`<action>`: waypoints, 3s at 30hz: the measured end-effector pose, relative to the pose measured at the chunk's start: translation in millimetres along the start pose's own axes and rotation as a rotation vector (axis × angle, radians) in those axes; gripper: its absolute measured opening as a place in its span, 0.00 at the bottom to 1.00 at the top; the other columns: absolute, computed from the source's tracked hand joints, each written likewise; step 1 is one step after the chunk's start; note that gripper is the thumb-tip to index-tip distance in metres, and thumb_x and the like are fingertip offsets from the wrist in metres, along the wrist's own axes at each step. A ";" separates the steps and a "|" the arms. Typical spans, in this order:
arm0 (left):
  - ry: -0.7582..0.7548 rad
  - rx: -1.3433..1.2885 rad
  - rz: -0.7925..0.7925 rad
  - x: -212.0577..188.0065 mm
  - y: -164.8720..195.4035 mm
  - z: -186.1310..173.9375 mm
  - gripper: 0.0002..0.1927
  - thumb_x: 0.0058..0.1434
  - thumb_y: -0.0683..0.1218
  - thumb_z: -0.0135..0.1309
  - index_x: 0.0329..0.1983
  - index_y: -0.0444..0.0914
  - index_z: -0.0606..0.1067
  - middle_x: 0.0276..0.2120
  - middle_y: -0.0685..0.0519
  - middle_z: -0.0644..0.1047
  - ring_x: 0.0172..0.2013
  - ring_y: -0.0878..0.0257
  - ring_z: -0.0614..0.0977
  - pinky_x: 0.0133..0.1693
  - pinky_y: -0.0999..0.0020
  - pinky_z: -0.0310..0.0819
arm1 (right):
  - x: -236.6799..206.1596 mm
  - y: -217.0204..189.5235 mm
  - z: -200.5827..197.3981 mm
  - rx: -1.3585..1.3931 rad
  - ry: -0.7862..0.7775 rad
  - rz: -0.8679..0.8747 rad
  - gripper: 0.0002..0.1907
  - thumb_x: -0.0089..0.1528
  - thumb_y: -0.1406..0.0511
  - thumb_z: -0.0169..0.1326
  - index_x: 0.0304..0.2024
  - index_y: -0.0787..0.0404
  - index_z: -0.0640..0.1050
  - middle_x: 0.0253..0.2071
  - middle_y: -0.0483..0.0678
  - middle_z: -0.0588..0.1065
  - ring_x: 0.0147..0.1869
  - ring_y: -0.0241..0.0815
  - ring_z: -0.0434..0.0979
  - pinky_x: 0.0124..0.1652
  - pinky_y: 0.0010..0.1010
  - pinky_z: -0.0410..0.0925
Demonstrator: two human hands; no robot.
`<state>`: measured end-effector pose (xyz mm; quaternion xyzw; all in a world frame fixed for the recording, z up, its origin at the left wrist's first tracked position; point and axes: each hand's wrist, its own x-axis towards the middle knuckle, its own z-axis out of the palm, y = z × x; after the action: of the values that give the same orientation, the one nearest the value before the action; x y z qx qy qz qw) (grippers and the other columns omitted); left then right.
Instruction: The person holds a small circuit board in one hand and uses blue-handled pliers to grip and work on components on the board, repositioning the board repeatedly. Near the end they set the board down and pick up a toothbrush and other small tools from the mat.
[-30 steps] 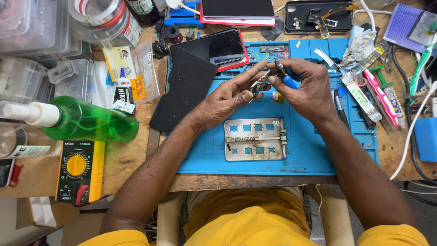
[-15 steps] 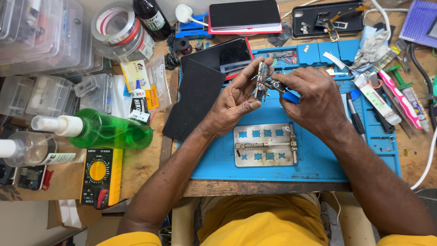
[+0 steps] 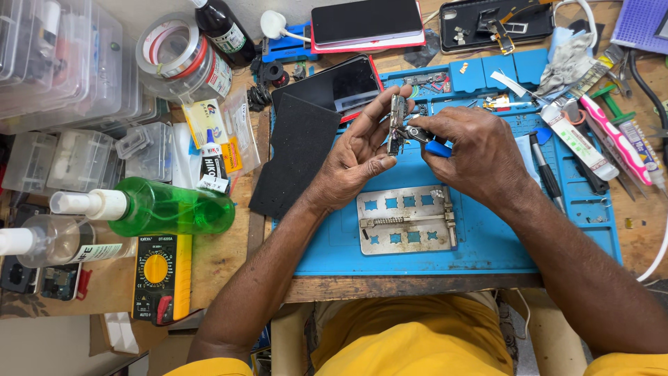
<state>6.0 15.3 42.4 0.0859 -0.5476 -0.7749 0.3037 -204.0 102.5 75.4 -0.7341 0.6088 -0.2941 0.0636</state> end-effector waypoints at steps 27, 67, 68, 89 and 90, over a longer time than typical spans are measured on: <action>-0.020 0.241 0.036 -2.7 -8.2 -7.9 0.43 0.68 0.42 0.60 0.81 0.46 0.51 0.79 0.48 0.50 0.80 0.51 0.49 0.82 0.42 0.51 | 2.9 0.0 -0.6 0.130 -0.126 0.144 0.12 0.57 0.68 0.63 0.43 0.64 0.83 0.35 0.54 0.82 0.32 0.43 0.84 0.33 0.32 0.77; 0.268 -0.152 -0.111 8.4 -11.4 -12.4 0.19 0.73 0.37 0.36 0.65 0.31 0.58 0.58 0.36 0.71 0.58 0.53 0.78 0.59 0.64 0.82 | 9.0 8.0 -7.7 -0.261 -0.356 0.368 0.26 0.58 0.52 0.64 0.51 0.62 0.79 0.39 0.55 0.78 0.44 0.53 0.80 0.48 0.50 0.70; 0.284 -0.122 -0.115 8.4 -12.9 -12.7 0.18 0.73 0.38 0.37 0.65 0.30 0.58 0.56 0.37 0.71 0.57 0.55 0.79 0.57 0.65 0.84 | 8.1 8.4 -8.1 -0.282 -0.349 0.340 0.25 0.57 0.52 0.64 0.51 0.61 0.79 0.39 0.55 0.78 0.45 0.53 0.79 0.48 0.50 0.69; 0.331 0.099 -0.118 8.0 -23.0 -19.4 0.12 0.74 0.41 0.42 0.56 0.32 0.68 0.48 0.43 0.75 0.49 0.61 0.83 0.49 0.68 0.89 | 8.1 11.7 1.8 0.064 -0.047 0.134 0.11 0.64 0.71 0.60 0.49 0.65 0.82 0.43 0.54 0.79 0.45 0.45 0.84 0.42 0.34 0.77; 0.329 0.102 -0.114 8.3 -23.6 -20.0 0.12 0.74 0.42 0.42 0.56 0.32 0.67 0.48 0.43 0.75 0.49 0.61 0.83 0.49 0.68 0.89 | 8.7 12.9 2.5 0.060 -0.044 0.128 0.11 0.64 0.72 0.60 0.50 0.65 0.82 0.42 0.54 0.79 0.45 0.44 0.84 0.42 0.34 0.77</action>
<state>-0.2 -0.2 15.1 0.2576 -0.5232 -0.7378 0.3399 -213.1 90.5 70.6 -0.6978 0.6438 -0.2911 0.1176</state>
